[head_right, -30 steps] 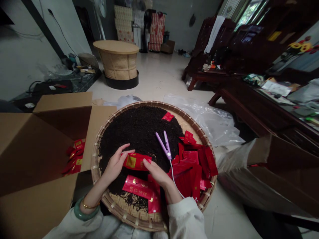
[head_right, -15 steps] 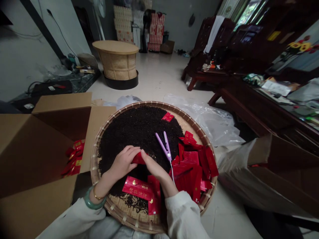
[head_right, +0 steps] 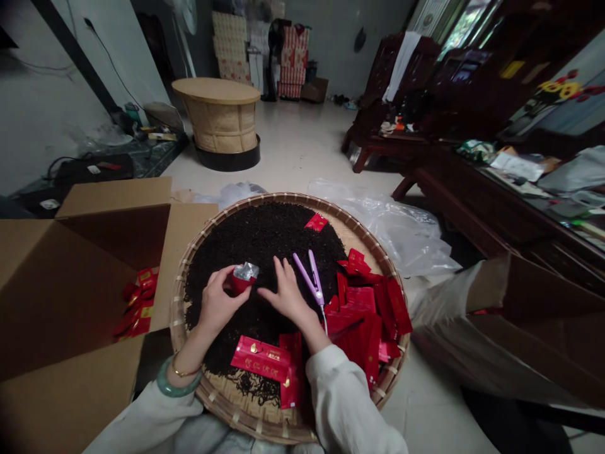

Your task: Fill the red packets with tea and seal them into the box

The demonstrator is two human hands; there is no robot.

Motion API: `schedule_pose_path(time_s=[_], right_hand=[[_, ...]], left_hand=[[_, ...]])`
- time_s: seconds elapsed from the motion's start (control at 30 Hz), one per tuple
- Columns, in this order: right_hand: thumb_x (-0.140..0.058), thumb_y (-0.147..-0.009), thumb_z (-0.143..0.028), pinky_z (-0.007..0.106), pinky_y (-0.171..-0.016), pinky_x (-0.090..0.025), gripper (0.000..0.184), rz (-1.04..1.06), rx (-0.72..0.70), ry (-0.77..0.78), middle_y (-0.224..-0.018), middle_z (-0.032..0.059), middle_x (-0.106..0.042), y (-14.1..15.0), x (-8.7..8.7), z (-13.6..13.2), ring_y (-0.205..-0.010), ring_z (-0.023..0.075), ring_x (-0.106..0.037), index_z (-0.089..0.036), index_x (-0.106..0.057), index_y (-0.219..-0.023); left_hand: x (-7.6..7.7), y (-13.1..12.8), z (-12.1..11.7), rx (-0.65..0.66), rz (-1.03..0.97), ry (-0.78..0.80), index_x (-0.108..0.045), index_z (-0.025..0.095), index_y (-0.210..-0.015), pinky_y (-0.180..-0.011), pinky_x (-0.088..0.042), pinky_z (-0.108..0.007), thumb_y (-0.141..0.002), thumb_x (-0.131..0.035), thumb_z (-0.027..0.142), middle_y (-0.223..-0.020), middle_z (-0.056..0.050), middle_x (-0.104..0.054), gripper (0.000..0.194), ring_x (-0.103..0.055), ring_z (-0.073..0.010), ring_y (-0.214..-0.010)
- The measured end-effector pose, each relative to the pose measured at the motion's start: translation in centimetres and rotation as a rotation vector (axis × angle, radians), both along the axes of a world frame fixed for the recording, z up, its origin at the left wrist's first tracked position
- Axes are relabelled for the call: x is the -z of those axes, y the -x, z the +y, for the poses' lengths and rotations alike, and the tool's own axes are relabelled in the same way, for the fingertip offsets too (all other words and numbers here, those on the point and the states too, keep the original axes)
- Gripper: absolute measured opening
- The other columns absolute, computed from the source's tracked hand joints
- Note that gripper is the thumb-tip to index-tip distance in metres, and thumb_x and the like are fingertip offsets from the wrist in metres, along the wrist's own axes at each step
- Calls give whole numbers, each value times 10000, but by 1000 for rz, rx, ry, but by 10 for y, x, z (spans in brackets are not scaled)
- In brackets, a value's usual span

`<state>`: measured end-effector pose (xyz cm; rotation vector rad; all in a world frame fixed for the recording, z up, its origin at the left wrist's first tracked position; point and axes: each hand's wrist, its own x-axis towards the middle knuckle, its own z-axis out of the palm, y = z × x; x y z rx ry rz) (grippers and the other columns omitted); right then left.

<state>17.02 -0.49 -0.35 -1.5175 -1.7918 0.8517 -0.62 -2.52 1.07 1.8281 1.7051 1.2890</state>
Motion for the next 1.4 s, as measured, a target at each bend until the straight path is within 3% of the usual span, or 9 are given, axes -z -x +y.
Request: schedule_pose_path(time_s=[0.13,0.27,0.4,0.7,0.87,1.03,1.13,1.27,1.4], right_hand=[[-753,-587,-567,636,-1060,-152,1153,-378,-43,-2,-1530,276,-33,36,18,8,-1398,447,-3,-109,-182,-1477],[-711,-633,-596,623,-1038,-201,981,-507,-150,-166,-1527,245,-139,58,19,7,-1393,450,-72,-155,-336,-1424],[-725,-685,-510,534,-981,-330,691,-560,-275,-293,-1439,198,-365,55,18,-9,-1301,391,-319,-230,-517,-1282],[-654,-774,-479,476,-817,-461,560,-581,-81,-300,-1309,201,-472,42,22,-16,-1083,341,-471,-239,-538,-1267],[-619,-822,-295,359,-740,-523,311,-470,-122,-280,-1116,133,-559,38,27,-11,-981,256,-521,-214,-609,-1122],[-678,-768,-295,409,-837,-510,469,-385,-78,-255,-1206,167,-504,36,29,-12,-1073,282,-496,-172,-558,-1205],[-688,-755,-268,412,-847,-502,408,-296,-116,-242,-1177,147,-523,36,33,-10,-1060,274,-514,-196,-593,-1145],[-652,-715,-140,363,-841,-489,227,51,-17,-183,-985,70,-601,32,36,-4,-922,215,-581,-199,-644,-934],[-680,-713,-286,288,-708,-500,172,560,247,22,-832,12,-644,28,24,1,-776,174,-603,-201,-642,-858]], left_hand=[[2,2,1,-93,-52,-11,-603,159,-1077,-764,-546,-332,-667,-710,264,-977,-83,-622,437,-629,-210,-847],[1,5,2,-191,-71,-28,-604,170,-1085,-752,-549,-332,-671,-711,289,-971,-81,-615,444,-631,-205,-819],[-1,6,2,-236,-121,-3,-589,161,-1091,-698,-557,-314,-673,-705,319,-983,-84,-606,461,-628,-174,-730],[-2,2,1,-204,-112,5,-593,153,-1073,-687,-556,-310,-673,-703,303,-938,-77,-610,442,-626,-172,-719],[-2,2,1,-180,-110,14,-592,150,-1076,-687,-554,-306,-675,-703,293,-933,-74,-603,440,-622,-168,-717],[-2,1,1,-174,-115,26,-593,143,-1078,-695,-549,-308,-673,-701,286,-934,-79,-599,443,-621,-175,-731],[0,1,1,-157,-126,19,-590,154,-1085,-709,-550,-309,-670,-703,276,-951,-77,-600,447,-624,-179,-758],[3,1,1,-154,-119,-15,-593,163,-1077,-701,-554,-313,-654,-715,260,-937,-66,-603,451,-623,-179,-753],[6,0,1,-120,-109,-35,-599,173,-1079,-682,-554,-303,-662,-717,258,-946,-62,-603,442,-625,-178,-752]])
